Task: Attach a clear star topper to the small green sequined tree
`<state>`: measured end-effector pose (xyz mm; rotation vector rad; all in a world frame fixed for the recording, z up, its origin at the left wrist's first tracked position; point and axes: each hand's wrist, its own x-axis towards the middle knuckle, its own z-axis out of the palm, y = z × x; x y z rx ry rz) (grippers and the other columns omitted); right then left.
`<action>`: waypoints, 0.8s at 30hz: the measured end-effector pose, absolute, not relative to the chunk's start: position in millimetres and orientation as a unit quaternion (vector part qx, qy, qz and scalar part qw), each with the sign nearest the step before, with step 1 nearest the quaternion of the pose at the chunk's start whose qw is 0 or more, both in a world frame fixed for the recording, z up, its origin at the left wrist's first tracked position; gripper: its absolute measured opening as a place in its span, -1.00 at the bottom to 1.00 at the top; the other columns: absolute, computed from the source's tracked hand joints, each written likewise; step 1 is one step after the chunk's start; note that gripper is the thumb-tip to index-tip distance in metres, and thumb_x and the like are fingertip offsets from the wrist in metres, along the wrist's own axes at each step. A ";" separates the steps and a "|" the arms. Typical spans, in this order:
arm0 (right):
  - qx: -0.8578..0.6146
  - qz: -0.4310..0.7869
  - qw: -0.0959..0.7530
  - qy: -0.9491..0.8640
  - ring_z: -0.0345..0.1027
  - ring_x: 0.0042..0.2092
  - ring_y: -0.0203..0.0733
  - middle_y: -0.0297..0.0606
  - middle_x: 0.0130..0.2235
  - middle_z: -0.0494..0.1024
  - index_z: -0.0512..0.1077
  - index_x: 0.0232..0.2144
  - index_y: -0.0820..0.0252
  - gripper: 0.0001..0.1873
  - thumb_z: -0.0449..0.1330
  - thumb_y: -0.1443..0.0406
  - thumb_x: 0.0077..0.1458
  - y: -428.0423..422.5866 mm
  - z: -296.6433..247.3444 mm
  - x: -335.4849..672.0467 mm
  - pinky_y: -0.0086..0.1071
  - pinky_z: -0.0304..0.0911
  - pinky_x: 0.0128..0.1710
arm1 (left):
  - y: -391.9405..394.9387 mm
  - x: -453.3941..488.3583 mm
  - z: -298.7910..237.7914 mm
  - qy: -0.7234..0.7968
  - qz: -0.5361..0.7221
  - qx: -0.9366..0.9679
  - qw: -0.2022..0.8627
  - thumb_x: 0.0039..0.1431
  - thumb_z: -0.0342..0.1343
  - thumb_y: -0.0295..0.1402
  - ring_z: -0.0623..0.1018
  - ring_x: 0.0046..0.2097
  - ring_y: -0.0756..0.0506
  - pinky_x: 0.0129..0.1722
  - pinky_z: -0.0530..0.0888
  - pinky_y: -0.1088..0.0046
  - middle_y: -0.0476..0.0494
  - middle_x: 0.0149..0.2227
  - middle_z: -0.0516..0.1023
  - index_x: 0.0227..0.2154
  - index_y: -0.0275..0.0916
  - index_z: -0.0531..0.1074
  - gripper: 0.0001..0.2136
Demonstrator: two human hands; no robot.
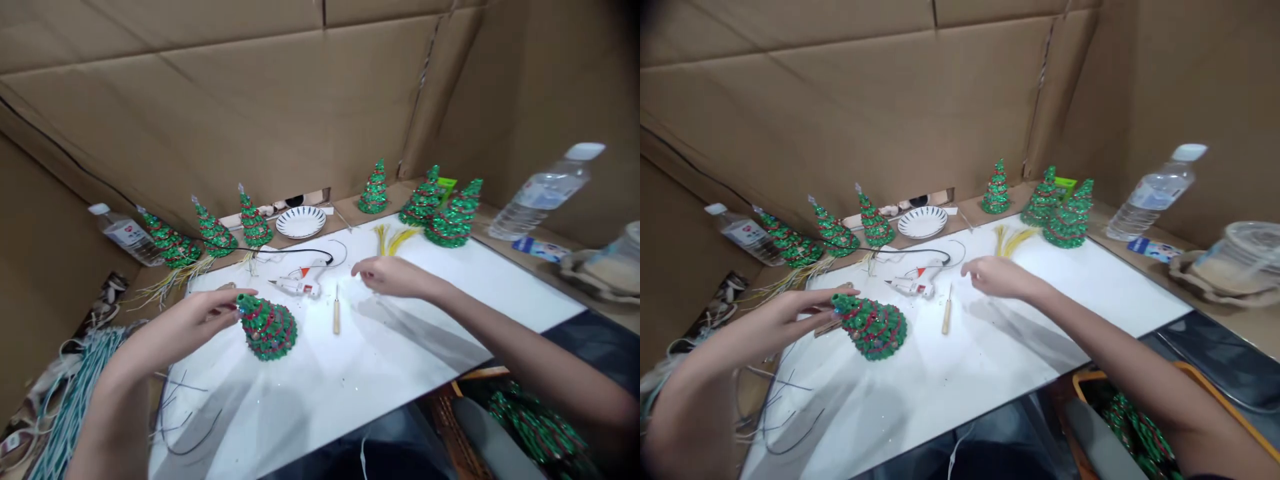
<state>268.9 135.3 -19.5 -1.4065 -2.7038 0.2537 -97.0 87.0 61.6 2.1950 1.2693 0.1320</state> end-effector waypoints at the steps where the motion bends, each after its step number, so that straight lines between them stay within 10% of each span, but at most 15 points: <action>1: -0.484 0.077 0.053 -0.870 0.42 -0.16 -0.20 -0.18 -0.09 0.54 0.42 -0.10 0.17 -0.65 -0.06 0.39 0.13 134.5 -15.6 279.0 -0.41 0.17 -0.28 | 85.6 -98.4 58.3 0.496 0.058 0.816 0.290 0.22 -0.01 -0.14 0.59 -0.12 -0.15 -0.20 0.53 0.44 -0.15 0.03 0.51 0.14 -0.11 0.30 -0.56; 24: -0.638 0.106 0.037 -0.762 0.37 -0.05 -0.16 -0.15 -0.02 0.42 0.34 -0.02 0.26 -0.64 0.12 0.18 0.20 224.3 -28.7 257.1 -0.16 0.35 -0.08 | -19.7 -45.0 -27.9 0.570 0.419 0.707 0.016 0.15 0.09 -0.20 0.60 -0.25 -0.17 -0.14 0.53 0.28 -0.11 -0.30 0.63 -0.34 -0.17 0.50 -0.82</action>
